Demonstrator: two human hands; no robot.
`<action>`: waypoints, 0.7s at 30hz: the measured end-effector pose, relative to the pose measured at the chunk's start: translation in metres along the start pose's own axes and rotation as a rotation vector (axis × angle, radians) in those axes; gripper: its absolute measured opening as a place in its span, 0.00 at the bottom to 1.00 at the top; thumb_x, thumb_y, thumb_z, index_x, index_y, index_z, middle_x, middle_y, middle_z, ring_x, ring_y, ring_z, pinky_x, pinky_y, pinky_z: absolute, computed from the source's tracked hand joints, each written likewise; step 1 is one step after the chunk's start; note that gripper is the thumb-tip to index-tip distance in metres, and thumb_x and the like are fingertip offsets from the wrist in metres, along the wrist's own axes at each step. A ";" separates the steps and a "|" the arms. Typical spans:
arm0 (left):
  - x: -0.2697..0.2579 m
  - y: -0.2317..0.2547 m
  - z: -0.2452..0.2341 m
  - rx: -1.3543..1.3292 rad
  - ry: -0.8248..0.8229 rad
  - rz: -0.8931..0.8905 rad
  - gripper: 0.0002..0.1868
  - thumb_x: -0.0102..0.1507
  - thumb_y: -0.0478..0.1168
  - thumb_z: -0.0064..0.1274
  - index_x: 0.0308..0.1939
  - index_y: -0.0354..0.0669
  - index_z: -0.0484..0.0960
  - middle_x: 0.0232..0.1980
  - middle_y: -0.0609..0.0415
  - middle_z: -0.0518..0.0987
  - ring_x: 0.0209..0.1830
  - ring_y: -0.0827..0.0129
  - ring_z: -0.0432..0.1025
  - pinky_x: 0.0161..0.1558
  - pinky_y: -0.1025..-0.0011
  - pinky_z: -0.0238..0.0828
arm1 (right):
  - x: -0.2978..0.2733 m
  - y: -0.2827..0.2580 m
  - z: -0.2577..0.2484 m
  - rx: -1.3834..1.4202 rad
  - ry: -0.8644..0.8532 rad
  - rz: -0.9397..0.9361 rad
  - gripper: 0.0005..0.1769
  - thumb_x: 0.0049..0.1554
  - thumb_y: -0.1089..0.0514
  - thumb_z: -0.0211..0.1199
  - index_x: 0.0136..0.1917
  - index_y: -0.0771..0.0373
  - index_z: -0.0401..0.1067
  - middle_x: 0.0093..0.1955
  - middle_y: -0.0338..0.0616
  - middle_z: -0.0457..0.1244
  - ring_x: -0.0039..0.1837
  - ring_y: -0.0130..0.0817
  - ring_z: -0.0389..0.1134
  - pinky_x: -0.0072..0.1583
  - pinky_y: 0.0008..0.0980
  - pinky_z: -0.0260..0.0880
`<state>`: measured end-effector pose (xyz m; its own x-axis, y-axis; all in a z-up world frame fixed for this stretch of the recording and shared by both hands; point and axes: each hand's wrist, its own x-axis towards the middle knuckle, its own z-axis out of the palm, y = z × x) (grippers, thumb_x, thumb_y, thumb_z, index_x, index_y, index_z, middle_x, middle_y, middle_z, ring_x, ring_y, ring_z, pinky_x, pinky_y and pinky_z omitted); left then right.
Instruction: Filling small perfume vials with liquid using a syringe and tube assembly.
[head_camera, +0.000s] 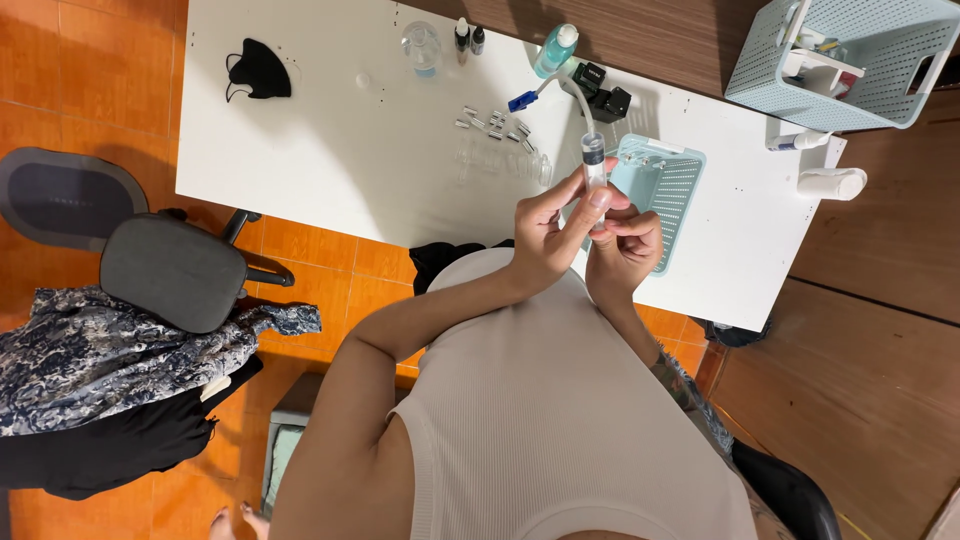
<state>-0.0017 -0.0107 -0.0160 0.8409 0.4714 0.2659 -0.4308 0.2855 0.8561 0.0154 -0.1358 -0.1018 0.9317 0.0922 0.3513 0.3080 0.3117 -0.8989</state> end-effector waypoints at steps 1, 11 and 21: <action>0.000 0.001 0.001 0.001 0.003 0.001 0.19 0.73 0.38 0.51 0.64 0.27 0.75 0.44 0.47 0.86 0.48 0.70 0.80 0.57 0.65 0.77 | 0.001 -0.001 0.001 0.001 -0.003 0.002 0.16 0.58 0.65 0.71 0.42 0.62 0.62 0.47 0.53 0.70 0.46 0.30 0.69 0.52 0.28 0.67; -0.007 0.005 0.009 -0.142 0.066 -0.111 0.20 0.73 0.38 0.51 0.64 0.26 0.75 0.44 0.44 0.86 0.48 0.64 0.81 0.64 0.56 0.73 | 0.004 0.003 -0.008 -0.021 -0.015 0.039 0.16 0.59 0.66 0.70 0.42 0.66 0.61 0.46 0.58 0.69 0.45 0.31 0.71 0.51 0.30 0.72; -0.008 -0.012 0.000 -0.257 0.194 -0.171 0.21 0.74 0.38 0.50 0.67 0.27 0.72 0.44 0.40 0.85 0.47 0.55 0.82 0.57 0.56 0.78 | 0.015 -0.034 0.026 -0.082 -0.055 0.088 0.14 0.60 0.66 0.70 0.42 0.68 0.64 0.44 0.57 0.68 0.47 0.34 0.72 0.49 0.32 0.75</action>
<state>-0.0033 -0.0179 -0.0279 0.8408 0.5411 0.0180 -0.3781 0.5631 0.7348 0.0140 -0.1200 -0.0592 0.9447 0.1679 0.2816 0.2421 0.2219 -0.9445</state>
